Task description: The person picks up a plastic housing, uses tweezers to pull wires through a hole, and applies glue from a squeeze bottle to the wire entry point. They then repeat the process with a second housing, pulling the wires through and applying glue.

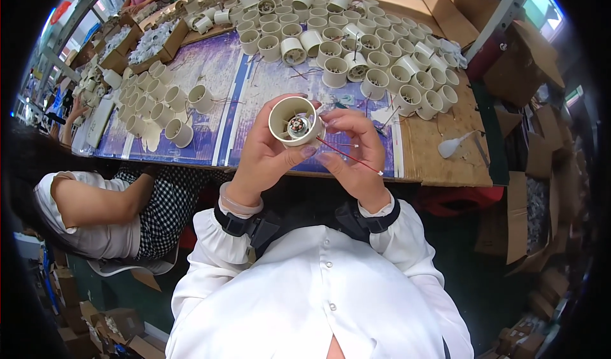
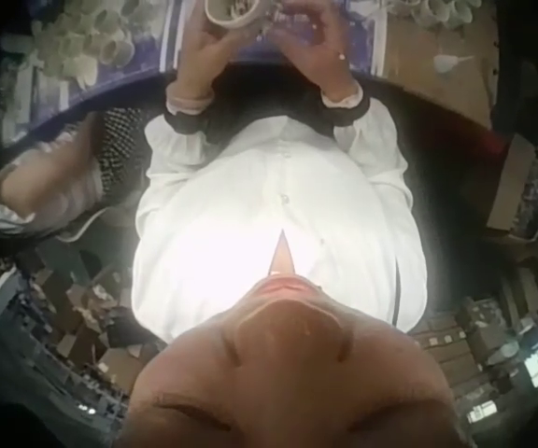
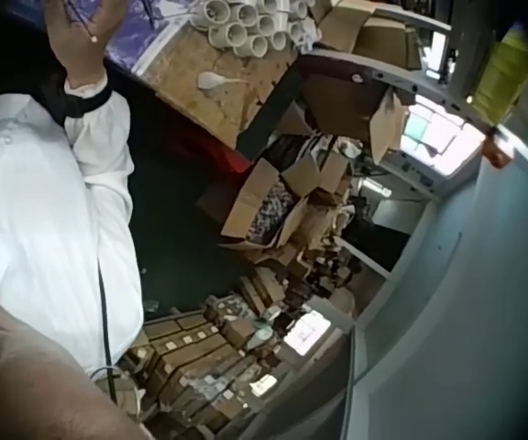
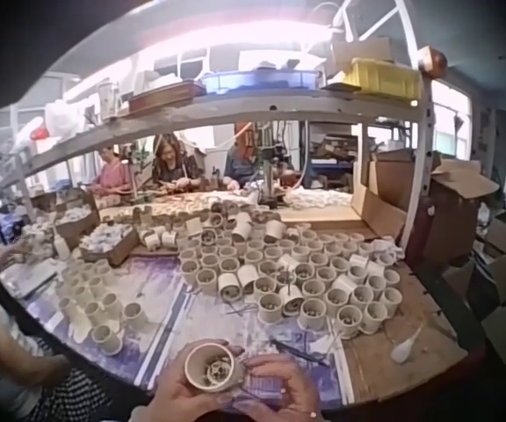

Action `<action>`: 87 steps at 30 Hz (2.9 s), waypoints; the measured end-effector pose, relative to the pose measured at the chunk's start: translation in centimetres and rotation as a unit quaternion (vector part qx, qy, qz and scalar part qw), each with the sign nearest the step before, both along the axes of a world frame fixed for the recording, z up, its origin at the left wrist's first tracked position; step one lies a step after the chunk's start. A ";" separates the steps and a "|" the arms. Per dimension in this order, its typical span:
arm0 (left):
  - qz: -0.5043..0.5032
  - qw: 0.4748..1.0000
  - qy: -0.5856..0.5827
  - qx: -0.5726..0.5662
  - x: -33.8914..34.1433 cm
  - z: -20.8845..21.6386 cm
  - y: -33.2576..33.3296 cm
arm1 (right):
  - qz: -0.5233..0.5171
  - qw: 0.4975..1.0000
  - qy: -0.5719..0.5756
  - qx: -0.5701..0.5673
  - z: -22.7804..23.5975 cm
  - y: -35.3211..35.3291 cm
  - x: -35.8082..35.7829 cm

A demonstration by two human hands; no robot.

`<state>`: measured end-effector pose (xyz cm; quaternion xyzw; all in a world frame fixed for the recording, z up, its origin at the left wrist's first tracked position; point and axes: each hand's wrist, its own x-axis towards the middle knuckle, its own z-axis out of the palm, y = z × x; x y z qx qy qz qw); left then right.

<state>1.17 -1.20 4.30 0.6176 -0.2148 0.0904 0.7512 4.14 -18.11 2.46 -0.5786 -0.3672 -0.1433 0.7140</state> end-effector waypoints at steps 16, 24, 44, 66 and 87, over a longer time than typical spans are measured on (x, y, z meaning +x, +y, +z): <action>-0.050 0.955 0.170 -0.236 0.5 -1.7 -0.1 | -0.147 0.978 -0.102 -0.103 -0.9 0.4 0.2; 0.035 0.973 0.175 -0.147 0.9 -1.2 -0.5 | -0.178 0.968 -0.157 -0.077 -0.9 0.6 0.0; 0.277 0.930 -0.061 0.232 0.8 -3.1 -0.1 | -0.234 0.799 -0.092 -0.546 -1.8 -6.8 4.8; 0.245 0.948 -0.010 0.201 0.2 -4.4 0.2 | -0.056 0.952 0.200 -0.225 -2.7 -5.9 2.2; 0.214 0.955 -0.019 0.204 -0.5 -4.3 -0.5 | -0.033 0.980 0.188 -0.055 0.4 -4.7 -0.3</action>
